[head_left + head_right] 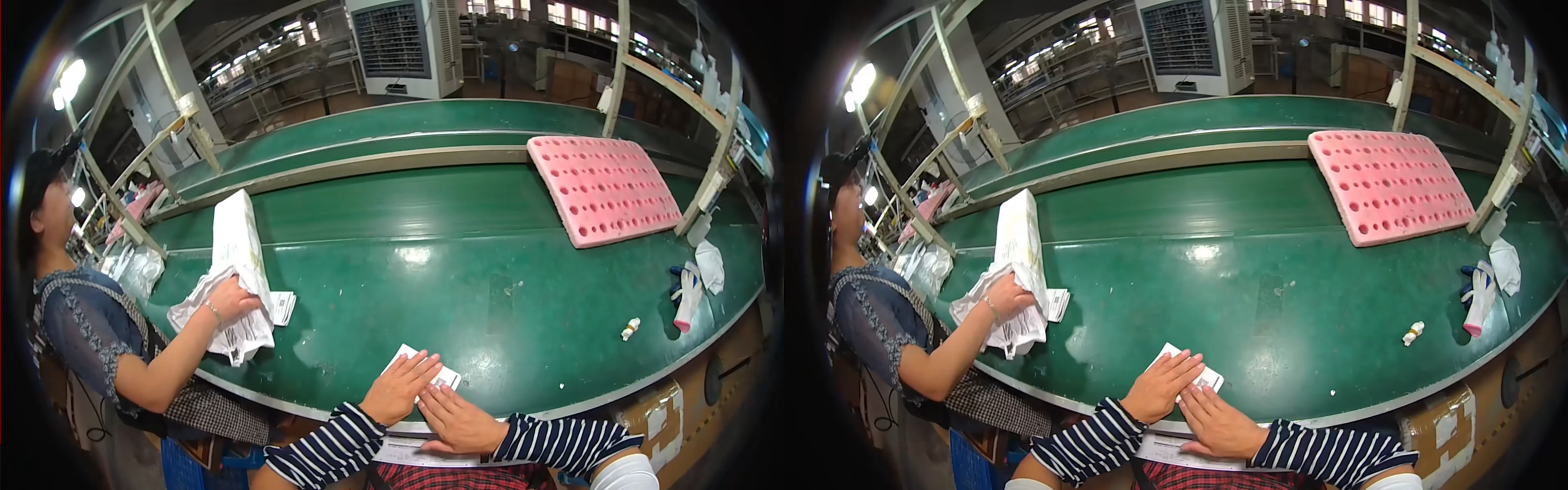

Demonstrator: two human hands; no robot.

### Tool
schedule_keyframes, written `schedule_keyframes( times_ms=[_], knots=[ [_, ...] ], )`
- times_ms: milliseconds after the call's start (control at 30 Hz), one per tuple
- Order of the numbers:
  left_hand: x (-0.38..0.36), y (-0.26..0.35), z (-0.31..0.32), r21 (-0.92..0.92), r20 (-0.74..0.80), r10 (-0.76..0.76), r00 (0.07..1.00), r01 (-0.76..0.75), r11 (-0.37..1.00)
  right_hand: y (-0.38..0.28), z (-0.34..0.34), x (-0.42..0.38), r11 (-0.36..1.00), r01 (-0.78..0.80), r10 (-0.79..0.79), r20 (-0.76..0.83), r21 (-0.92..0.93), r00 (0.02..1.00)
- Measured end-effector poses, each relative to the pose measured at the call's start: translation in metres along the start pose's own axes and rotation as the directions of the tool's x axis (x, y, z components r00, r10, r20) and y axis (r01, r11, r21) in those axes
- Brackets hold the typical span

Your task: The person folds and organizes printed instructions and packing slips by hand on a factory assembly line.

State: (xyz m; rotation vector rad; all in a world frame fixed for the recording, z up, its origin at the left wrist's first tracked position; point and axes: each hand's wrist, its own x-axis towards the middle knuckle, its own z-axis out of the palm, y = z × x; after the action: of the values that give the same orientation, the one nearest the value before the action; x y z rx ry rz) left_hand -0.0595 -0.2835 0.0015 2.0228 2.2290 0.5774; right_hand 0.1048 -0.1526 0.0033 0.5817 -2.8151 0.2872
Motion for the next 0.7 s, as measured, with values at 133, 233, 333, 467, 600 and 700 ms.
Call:
schedule_keyframes(
  times_ms=[133, 233, 333, 467, 600, 700],
  knots=[
    [-0.001, -0.005, -0.009, 0.174, -0.014, -0.095, 0.995, 0.096, 0.98, -0.003, 0.002, -0.006, 0.999, -0.048, 0.048, -0.009, 0.007, 0.999],
    [-0.005, -0.014, -0.01, 0.2, 0.007, -0.175, 0.985, 0.17, 0.965, -0.007, 0.0, -0.011, 0.996, -0.077, 0.078, 0.019, -0.041, 0.997],
    [-0.007, -0.009, 0.002, 0.262, -0.064, -0.227, 0.972, 0.236, 0.936, -0.01, -0.001, -0.021, 0.988, -0.127, 0.129, 0.028, -0.083, 0.991],
    [-0.007, -0.003, 0.005, 0.255, -0.063, -0.275, 0.959, 0.282, 0.925, -0.016, -0.01, -0.03, 0.979, -0.18, 0.18, -0.014, -0.091, 0.984],
    [-0.007, -0.005, 0.011, 0.225, -0.06, -0.266, 0.962, 0.273, 0.936, 0.009, 0.007, -0.024, 0.959, -0.257, 0.275, -0.164, 0.119, 0.948],
    [-0.009, -0.007, 0.011, 0.203, -0.046, -0.267, 0.963, 0.271, 0.941, 0.03, -0.005, 0.013, 0.917, -0.388, 0.399, -0.275, 0.094, 0.875]
  ],
)
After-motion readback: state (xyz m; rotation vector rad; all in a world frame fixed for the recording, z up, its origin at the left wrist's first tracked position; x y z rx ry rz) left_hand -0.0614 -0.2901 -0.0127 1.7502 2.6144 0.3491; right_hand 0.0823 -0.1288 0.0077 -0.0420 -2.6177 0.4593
